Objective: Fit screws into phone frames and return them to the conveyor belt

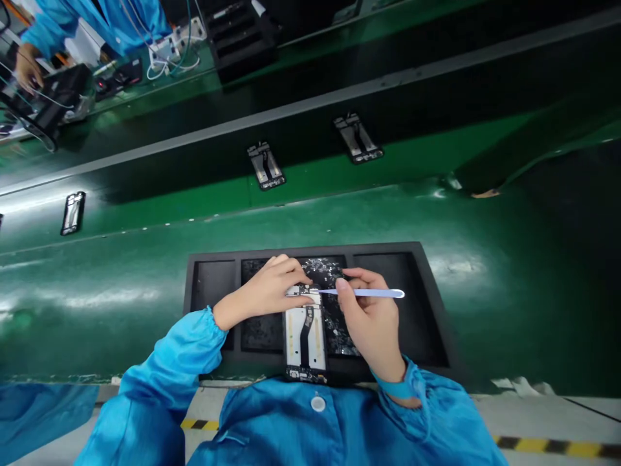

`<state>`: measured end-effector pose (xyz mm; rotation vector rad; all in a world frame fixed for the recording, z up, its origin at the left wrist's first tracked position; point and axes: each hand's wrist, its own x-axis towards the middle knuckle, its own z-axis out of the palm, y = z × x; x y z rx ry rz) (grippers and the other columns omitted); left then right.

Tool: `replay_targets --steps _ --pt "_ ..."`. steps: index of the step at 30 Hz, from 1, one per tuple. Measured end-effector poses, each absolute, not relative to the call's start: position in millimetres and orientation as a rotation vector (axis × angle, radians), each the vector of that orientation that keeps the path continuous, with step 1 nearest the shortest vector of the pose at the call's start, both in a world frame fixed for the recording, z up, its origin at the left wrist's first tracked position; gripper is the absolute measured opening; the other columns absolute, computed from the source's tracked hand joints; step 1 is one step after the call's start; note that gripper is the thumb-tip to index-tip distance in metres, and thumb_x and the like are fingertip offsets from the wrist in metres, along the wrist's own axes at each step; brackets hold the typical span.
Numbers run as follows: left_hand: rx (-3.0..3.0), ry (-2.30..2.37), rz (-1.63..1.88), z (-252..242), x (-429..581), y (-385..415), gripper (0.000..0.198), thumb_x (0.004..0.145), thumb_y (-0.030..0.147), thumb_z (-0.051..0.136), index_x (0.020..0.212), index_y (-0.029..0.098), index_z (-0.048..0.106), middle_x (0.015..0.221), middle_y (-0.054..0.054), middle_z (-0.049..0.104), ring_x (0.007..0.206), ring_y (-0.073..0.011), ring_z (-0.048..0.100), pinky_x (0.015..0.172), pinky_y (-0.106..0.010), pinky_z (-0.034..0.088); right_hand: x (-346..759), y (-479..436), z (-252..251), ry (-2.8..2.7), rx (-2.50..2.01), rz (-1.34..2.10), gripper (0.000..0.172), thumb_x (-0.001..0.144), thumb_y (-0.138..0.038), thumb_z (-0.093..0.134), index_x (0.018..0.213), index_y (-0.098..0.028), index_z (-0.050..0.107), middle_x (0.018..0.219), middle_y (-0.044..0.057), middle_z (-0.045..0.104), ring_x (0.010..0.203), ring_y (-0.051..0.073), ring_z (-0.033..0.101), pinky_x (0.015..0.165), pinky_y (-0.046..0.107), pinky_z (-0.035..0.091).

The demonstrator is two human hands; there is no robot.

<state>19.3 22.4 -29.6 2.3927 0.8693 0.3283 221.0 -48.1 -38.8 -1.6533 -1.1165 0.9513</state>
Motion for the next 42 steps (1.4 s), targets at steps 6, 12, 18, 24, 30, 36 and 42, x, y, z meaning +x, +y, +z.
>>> replay_targets --steps 6,12,18,24,30,36,42 --pt "2.407 0.852 0.392 -34.2 18.5 22.2 0.034 0.092 0.045 0.073 0.108 0.015 0.072 0.102 -0.008 0.065 0.099 -0.0219 0.057 0.092 -0.033 0.045 221.3 -51.3 -36.8 -1.097 -1.678 0.936 0.032 0.093 -0.049 0.065 0.109 -0.021 0.062 0.063 -0.005 0.056 0.051 0.013 0.053 0.05 0.026 0.043" --pt "2.415 0.847 0.421 -34.1 19.6 22.0 0.032 0.093 0.043 0.073 0.105 0.014 0.072 0.1 -0.008 0.065 0.095 -0.0213 0.057 0.091 -0.034 0.046 220.6 -50.5 -36.3 -1.101 -1.684 0.948 0.032 0.092 -0.048 0.066 0.107 -0.02 0.064 0.063 -0.003 0.062 0.053 0.015 0.059 0.051 0.026 0.045" --pt "2.422 0.856 0.396 -33.8 18.9 22.4 0.034 0.092 0.046 0.073 0.107 0.015 0.071 0.101 -0.008 0.065 0.097 -0.0219 0.057 0.091 -0.034 0.047 221.2 -48.8 -33.8 -1.061 -1.671 0.952 0.037 0.092 -0.052 0.066 0.108 -0.019 0.064 0.062 -0.002 0.064 0.054 0.017 0.065 0.054 0.029 0.052" --pt "2.425 0.859 0.382 -34.6 19.2 22.7 0.034 0.094 0.046 0.07 0.109 0.016 0.071 0.1 -0.008 0.064 0.098 -0.0224 0.057 0.091 -0.035 0.047 221.8 -49.6 -34.3 -1.102 -1.68 0.959 0.037 0.091 -0.05 0.068 0.111 -0.02 0.065 0.063 -0.003 0.065 0.056 0.017 0.065 0.056 0.029 0.05" --pt "2.436 0.862 0.389 -32.8 20.5 21.8 0.034 0.096 0.047 0.067 0.107 0.015 0.071 0.099 -0.008 0.064 0.096 -0.0225 0.056 0.089 -0.033 0.046 218.8 -48.4 -37.6 -1.134 -1.656 0.982 0.035 0.091 -0.048 0.07 0.112 -0.02 0.067 0.064 -0.001 0.069 0.057 0.017 0.066 0.057 0.029 0.051" --pt "2.442 0.878 0.397 -32.9 24.2 21.4 0.03 0.106 0.039 0.052 0.097 0.017 0.071 0.095 -0.006 0.065 0.09 -0.0186 0.057 0.088 -0.031 0.045 243.4 -41.5 -17.0 -1.183 -1.55 1.01 0.033 0.098 -0.051 0.058 0.102 -0.02 0.07 0.069 0.002 0.07 0.062 0.019 0.069 0.063 0.033 0.056" --pt "2.504 0.936 0.446 -31.3 28.6 21.8 0.032 0.108 0.034 0.046 0.093 0.017 0.068 0.091 -0.005 0.066 0.086 -0.0177 0.057 0.083 -0.03 0.046 285.7 27.7 11.2 -1.935 -1.289 1.2 0.028 0.09 -0.049 0.067 0.091 -0.023 0.076 0.093 0.006 0.074 0.087 0.022 0.068 0.084 0.036 0.052"
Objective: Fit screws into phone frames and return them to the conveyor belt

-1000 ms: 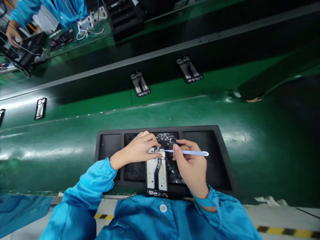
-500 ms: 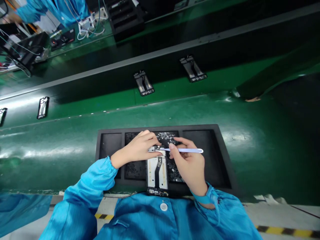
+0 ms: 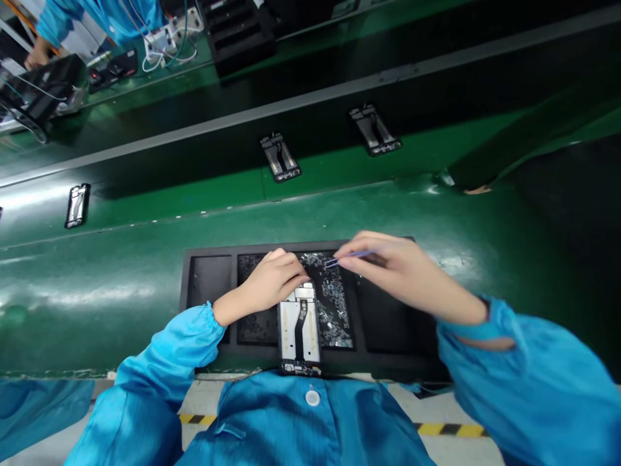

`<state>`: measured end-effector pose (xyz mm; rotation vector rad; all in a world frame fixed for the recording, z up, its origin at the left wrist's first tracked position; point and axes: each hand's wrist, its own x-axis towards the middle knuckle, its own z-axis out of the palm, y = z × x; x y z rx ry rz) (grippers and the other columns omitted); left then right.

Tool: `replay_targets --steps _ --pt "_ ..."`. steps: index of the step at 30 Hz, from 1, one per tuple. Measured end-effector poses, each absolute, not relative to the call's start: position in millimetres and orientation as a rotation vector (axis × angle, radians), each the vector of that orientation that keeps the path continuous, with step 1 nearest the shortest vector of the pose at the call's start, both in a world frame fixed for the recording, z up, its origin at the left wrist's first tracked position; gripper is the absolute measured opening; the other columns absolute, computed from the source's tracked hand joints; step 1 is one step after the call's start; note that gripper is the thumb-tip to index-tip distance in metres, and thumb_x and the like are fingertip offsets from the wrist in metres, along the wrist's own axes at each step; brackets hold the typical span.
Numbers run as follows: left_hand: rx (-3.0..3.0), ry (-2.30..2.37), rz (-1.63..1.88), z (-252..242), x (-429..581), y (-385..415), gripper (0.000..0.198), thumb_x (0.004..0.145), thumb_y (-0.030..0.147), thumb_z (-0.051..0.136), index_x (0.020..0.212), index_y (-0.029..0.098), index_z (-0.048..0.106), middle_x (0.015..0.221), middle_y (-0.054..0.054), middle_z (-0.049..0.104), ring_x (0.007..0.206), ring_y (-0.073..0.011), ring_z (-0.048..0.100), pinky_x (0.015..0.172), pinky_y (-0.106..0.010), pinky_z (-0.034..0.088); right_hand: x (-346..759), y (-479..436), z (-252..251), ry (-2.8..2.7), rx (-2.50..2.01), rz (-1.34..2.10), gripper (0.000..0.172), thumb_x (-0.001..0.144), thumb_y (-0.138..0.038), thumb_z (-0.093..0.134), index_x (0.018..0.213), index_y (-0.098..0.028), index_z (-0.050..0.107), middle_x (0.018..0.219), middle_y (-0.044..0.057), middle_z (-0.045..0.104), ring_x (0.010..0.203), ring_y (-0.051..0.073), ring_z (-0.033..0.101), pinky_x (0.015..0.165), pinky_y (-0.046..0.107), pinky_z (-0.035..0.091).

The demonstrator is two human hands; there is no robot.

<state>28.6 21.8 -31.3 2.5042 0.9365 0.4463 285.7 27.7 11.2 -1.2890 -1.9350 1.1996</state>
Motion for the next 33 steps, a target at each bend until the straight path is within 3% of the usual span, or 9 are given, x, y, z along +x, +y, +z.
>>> replay_targets --steps 4,6,10,13,18,33 --pt "2.622 1.045 0.553 -20.8 29.1 0.3 0.03 0.108 0.025 0.043 0.096 0.014 0.067 0.093 -0.009 0.066 0.087 -0.0208 0.058 0.08 -0.036 0.047 273.4 72.9 -0.2 -2.046 -1.213 1.362 0.044 0.09 -0.06 0.059 0.089 -0.019 0.073 0.084 0.005 0.072 0.075 0.02 0.065 0.071 0.032 0.052" --pt "2.715 0.985 0.604 -14.9 31.1 -20.2 0.025 0.105 0.023 0.046 0.098 0.014 0.068 0.093 -0.009 0.067 0.089 -0.0213 0.06 0.081 -0.037 0.048 261.3 83.3 -4.0 -2.104 -1.19 1.388 0.043 0.091 -0.059 0.057 0.087 -0.018 0.073 0.078 0.003 0.07 0.069 0.017 0.062 0.065 0.03 0.049" --pt "2.874 0.715 0.654 -12.7 39.8 -57.9 0.026 0.1 0.035 0.056 0.105 0.013 0.069 0.102 -0.01 0.071 0.101 -0.0232 0.065 0.093 -0.039 0.053 246.7 90.8 -2.3 -2.212 -1.159 1.414 0.038 0.09 -0.053 0.057 0.082 -0.019 0.072 0.067 -0.001 0.064 0.058 0.013 0.052 0.057 0.027 0.041" --pt "2.932 0.649 0.678 -16.8 43.4 -67.1 0.035 0.1 0.041 0.056 0.105 0.009 0.071 0.108 -0.013 0.072 0.108 -0.0275 0.066 0.097 -0.041 0.053 244.8 93.4 -0.8 -2.255 -1.161 1.416 0.035 0.089 -0.051 0.057 0.08 -0.02 0.071 0.066 -0.001 0.063 0.055 0.012 0.05 0.055 0.027 0.037" --pt "2.929 0.659 0.649 -20.1 41.1 -60.4 0.025 0.1 0.03 0.057 0.101 0.01 0.072 0.105 -0.013 0.073 0.104 -0.0256 0.067 0.096 -0.039 0.054 243.7 94.7 -3.0 -2.296 -1.171 1.403 0.034 0.089 -0.049 0.057 0.081 -0.021 0.073 0.067 -0.001 0.064 0.056 0.013 0.052 0.054 0.027 0.037" --pt "2.908 0.542 0.533 -21.6 37.2 -59.5 0.02 0.101 0.026 0.055 0.096 0.014 0.069 0.103 -0.012 0.07 0.101 -0.0239 0.066 0.089 -0.038 0.053 237.8 105.9 -3.8 -2.368 -1.165 1.437 0.036 0.088 -0.053 0.06 0.077 -0.022 0.075 0.062 -0.002 0.066 0.052 0.013 0.056 0.05 0.026 0.038"
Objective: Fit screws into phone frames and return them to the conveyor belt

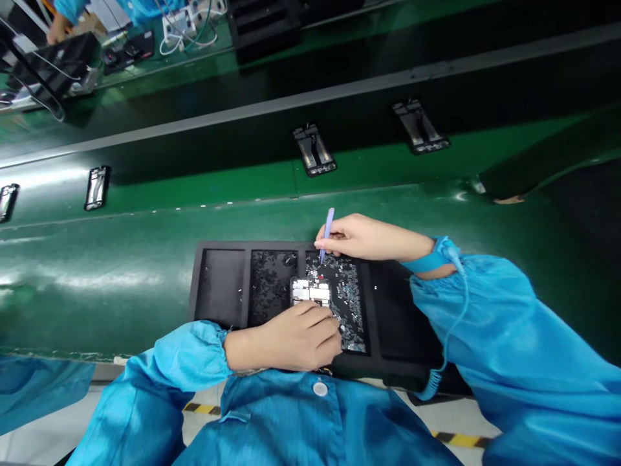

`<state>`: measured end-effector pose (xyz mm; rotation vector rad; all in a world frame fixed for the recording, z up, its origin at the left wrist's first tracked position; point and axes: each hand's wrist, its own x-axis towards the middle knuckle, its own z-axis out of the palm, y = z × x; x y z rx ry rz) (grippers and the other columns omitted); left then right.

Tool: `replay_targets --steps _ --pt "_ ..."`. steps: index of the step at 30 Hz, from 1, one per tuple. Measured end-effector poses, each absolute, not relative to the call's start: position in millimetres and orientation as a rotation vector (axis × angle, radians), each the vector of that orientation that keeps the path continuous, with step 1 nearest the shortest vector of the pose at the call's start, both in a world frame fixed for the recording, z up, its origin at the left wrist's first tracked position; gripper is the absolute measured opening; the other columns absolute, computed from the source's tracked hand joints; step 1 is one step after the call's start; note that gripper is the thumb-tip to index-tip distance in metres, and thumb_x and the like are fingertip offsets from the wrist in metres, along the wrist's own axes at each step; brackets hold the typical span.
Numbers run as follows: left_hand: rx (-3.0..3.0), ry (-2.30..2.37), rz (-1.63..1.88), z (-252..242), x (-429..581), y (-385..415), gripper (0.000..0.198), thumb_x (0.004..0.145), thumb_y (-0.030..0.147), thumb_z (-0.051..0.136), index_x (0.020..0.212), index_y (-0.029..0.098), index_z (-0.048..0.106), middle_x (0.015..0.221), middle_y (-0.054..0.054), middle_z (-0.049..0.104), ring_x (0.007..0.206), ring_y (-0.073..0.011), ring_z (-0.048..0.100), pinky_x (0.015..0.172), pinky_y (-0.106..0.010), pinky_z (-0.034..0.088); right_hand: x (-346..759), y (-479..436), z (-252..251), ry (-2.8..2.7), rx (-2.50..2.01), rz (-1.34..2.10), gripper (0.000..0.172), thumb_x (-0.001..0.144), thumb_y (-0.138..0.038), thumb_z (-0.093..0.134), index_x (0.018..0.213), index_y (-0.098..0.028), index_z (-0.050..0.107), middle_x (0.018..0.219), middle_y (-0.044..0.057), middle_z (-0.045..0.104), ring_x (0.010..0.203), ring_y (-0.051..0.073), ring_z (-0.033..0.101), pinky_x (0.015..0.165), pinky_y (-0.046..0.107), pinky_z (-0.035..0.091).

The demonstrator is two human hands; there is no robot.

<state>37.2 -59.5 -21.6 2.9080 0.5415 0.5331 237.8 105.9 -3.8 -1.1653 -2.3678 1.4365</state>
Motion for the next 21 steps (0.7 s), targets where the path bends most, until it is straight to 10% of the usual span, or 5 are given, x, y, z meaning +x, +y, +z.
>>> replay_targets --steps 13,18,21 --pt "2.918 0.561 0.541 -22.5 37.2 -58.9 0.02 0.102 0.023 0.052 0.093 0.015 0.069 0.101 -0.01 0.07 0.094 -0.0221 0.065 0.087 -0.037 0.052 231.7 107.6 -7.9 -2.436 -1.122 1.309 0.036 0.087 -0.055 0.063 0.072 -0.024 0.076 0.054 -0.004 0.062 0.047 0.013 0.051 0.048 0.027 0.036" --pt "2.933 0.687 0.566 -27.0 36.5 -60.5 0.019 0.101 0.023 0.054 0.097 0.013 0.069 0.104 -0.012 0.071 0.099 -0.0237 0.066 0.09 -0.039 0.052 242.1 64.0 13.2 -2.3 -1.158 1.096 0.034 0.095 -0.05 0.054 0.091 -0.026 0.077 0.097 0.003 0.08 0.088 0.024 0.072 0.082 0.039 0.054" --pt "2.938 0.803 0.593 -29.5 36.7 -63.6 0.017 0.099 0.02 0.054 0.103 0.011 0.069 0.114 -0.015 0.071 0.112 -0.0272 0.065 0.098 -0.041 0.051 248.2 23.0 32.6 -2.179 -1.195 0.787 0.029 0.098 -0.045 0.057 0.11 -0.025 0.075 0.105 0.005 0.08 0.078 0.022 0.076 0.075 0.036 0.059"
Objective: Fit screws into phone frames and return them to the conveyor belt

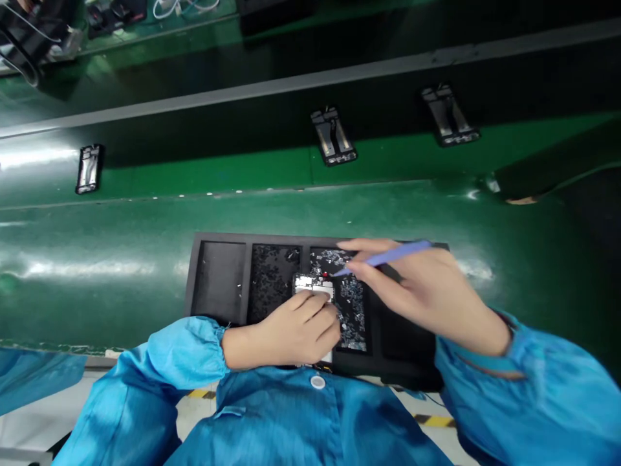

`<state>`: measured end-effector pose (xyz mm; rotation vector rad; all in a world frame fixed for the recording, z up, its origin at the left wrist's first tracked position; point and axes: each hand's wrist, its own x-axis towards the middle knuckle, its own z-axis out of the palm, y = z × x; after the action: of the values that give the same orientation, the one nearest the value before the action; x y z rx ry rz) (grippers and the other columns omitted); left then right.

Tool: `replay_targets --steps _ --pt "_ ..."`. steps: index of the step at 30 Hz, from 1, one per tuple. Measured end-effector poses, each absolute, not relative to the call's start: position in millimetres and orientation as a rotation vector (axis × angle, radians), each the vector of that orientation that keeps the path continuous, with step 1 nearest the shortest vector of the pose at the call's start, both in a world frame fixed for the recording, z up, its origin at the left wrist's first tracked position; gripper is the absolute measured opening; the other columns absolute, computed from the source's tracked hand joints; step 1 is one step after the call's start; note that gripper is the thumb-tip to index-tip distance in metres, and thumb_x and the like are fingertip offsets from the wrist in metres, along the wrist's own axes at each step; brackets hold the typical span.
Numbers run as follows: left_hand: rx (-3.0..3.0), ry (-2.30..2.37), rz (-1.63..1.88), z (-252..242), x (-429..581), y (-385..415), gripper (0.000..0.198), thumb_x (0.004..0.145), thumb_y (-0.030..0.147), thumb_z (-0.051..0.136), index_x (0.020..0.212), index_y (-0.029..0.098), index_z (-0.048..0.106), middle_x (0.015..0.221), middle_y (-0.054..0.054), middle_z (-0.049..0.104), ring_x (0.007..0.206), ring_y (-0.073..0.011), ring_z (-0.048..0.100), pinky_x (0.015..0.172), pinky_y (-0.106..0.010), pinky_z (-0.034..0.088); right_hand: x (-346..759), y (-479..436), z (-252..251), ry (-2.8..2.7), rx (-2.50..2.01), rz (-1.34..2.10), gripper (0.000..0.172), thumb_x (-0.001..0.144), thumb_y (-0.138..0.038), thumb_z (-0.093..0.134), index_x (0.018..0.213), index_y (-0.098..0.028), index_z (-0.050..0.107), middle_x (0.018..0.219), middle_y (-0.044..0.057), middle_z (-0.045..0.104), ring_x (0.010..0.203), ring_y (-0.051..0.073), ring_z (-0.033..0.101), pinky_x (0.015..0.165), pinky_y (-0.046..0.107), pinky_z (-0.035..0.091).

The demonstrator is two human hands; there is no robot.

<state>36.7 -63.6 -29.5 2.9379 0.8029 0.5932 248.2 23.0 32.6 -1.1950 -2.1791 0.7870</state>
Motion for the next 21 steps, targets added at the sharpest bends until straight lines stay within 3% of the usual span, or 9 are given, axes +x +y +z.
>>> replay_targets --steps 2,5,11,14,21 --pt "2.932 0.878 0.608 -30.7 37.3 -66.5 0.02 0.099 0.019 0.054 0.108 0.009 0.068 0.121 -0.017 0.069 0.119 -0.0304 0.063 0.102 -0.044 0.049 247.3 2.1 41.4 -2.152 -1.22 0.637 0.026 0.099 -0.044 0.058 0.11 -0.026 0.074 0.097 0.004 0.081 0.073 0.021 0.076 0.068 0.033 0.059" --pt "2.921 0.95 0.606 -32.0 38.7 -70.9 0.024 0.098 0.021 0.055 0.113 0.007 0.067 0.125 -0.021 0.067 0.12 -0.0346 0.064 0.102 -0.048 0.05 237.9 -9.5 39.4 -2.097 -1.252 0.535 0.023 0.099 -0.043 0.061 0.089 -0.027 0.075 0.085 0.002 0.08 0.073 0.021 0.077 0.065 0.031 0.059" --pt "2.944 0.976 0.546 -32.8 40.3 -74.3 0.029 0.097 0.022 0.053 0.117 0.005 0.065 0.126 -0.023 0.067 0.12 -0.0388 0.064 0.1 -0.05 0.051 209.9 7.9 0.5 -1.966 -1.298 0.623 0.034 0.094 -0.049 0.068 0.071 -0.023 0.069 0.069 0.001 0.076 0.048 0.015 0.066 0.051 0.03 0.051" --pt "2.97 0.973 0.538 -32.8 40.2 -74.1 0.029 0.096 0.02 0.052 0.118 0.005 0.064 0.126 -0.023 0.067 0.12 -0.0385 0.065 0.101 -0.05 0.051 201.6 9.4 -10.3 -1.933 -1.309 0.569 0.044 0.093 -0.048 0.068 0.058 -0.023 0.06 0.056 0.001 0.07 0.045 0.016 0.063 0.05 0.03 0.05" --pt "3.007 0.945 0.43 -30.9 40.7 -73.5 0.029 0.1 0.021 0.05 0.12 0.005 0.064 0.127 -0.024 0.067 0.118 -0.0347 0.067 0.103 -0.052 0.05 199.0 9.7 -14.9 -2.059 -1.187 0.464 0.039 0.095 -0.049 0.064 0.065 -0.023 0.066 0.069 0.003 0.078 0.061 0.019 0.074 0.056 0.029 0.056"
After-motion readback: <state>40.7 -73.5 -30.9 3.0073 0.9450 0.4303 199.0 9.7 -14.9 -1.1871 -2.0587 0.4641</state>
